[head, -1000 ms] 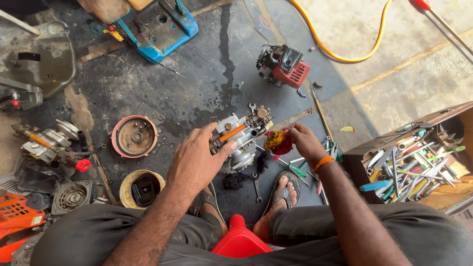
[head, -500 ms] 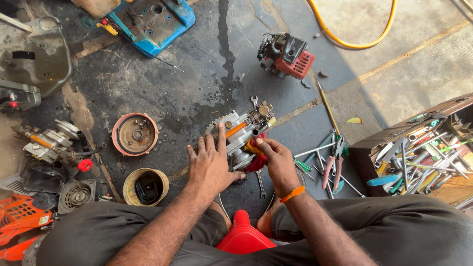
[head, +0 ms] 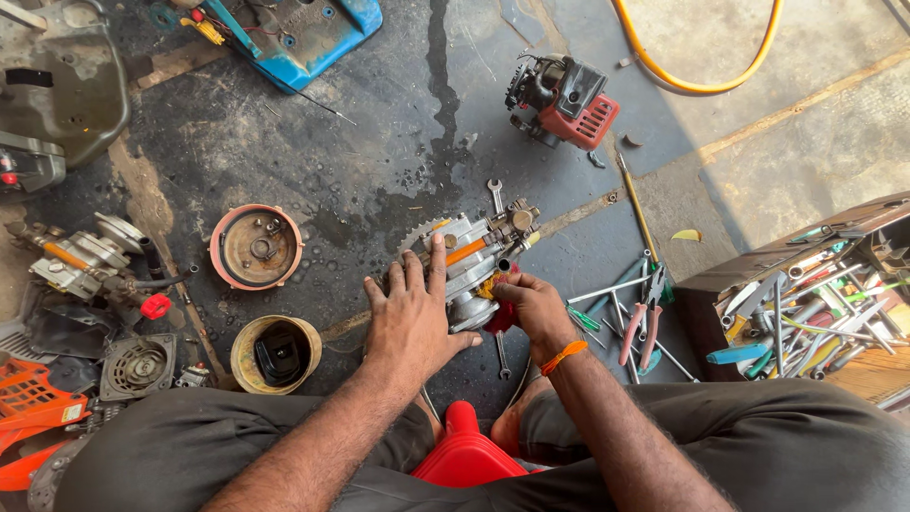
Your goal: The person sits on a red stool and wipes a small engine block with a red rag, rotating it to clean multiple sides. They use a screwdriver to scrape residue from crevices and continue wiping the exterior surfaces.
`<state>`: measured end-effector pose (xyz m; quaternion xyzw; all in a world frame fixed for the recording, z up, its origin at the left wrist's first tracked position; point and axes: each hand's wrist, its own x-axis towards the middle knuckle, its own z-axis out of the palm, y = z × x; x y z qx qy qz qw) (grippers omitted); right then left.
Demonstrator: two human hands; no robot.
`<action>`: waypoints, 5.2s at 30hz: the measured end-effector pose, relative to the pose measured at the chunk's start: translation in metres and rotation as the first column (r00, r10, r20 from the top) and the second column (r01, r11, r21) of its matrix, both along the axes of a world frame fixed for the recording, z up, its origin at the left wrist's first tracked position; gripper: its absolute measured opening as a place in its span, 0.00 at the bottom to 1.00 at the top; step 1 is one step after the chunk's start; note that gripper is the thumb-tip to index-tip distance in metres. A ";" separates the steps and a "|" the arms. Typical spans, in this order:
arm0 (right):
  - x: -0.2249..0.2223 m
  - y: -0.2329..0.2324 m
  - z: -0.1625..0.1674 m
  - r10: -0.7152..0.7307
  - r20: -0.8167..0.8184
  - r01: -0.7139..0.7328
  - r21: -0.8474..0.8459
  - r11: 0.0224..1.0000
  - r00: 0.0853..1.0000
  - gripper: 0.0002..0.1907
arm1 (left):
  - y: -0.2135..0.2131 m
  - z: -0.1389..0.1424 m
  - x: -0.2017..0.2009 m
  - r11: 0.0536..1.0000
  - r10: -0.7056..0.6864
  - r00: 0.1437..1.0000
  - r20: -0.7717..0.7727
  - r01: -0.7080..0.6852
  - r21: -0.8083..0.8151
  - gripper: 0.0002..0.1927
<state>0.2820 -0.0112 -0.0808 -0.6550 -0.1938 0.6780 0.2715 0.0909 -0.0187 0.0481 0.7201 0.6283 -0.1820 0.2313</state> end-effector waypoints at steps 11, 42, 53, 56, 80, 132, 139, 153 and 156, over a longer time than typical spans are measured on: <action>-0.018 -0.024 0.020 -0.067 0.130 0.039 0.208 0.977 0.989 0.03 | -0.006 -0.015 0.001 0.999 0.035 0.999 0.020 -0.036 0.016 0.74; -0.015 -0.030 0.000 -0.131 -0.072 0.141 0.153 0.978 0.989 0.05 | -0.007 -0.015 0.001 0.994 0.004 0.999 -0.051 0.002 0.113 0.73; -0.017 -0.011 -0.020 -0.153 -0.051 0.157 0.104 0.982 0.987 0.04 | 0.000 -0.011 -0.001 0.999 -0.028 0.998 -0.054 0.029 0.027 0.73; -0.019 -0.029 0.013 -0.086 -0.002 0.085 0.203 0.976 0.996 0.07 | -0.006 -0.020 -0.002 0.999 -0.031 0.998 -0.062 0.033 0.017 0.72; 0.054 0.015 0.008 -0.179 0.091 0.145 0.295 0.944 0.980 0.07 | 0.003 -0.001 -0.016 0.999 0.012 0.989 0.145 -0.018 0.044 0.71; 0.003 0.001 0.024 0.394 0.132 -0.414 0.233 0.880 0.910 0.18 | -0.008 -0.026 -0.001 0.970 0.126 0.951 0.281 -0.177 0.165 0.13; 0.010 -0.002 0.003 0.378 0.580 -0.609 0.274 0.744 0.722 0.18 | -0.014 -0.031 0.005 0.910 0.009 0.975 0.223 -0.101 0.402 0.14; 0.018 0.013 0.052 0.556 0.321 -0.608 0.083 0.790 0.767 0.21 | -0.015 -0.022 -0.002 0.859 -0.100 0.928 0.359 -0.102 0.502 0.22; 0.024 0.018 0.084 0.725 0.403 -0.759 -0.105 0.642 0.558 0.19 | -0.015 -0.011 0.000 0.903 -0.056 0.887 0.459 -0.150 0.402 0.25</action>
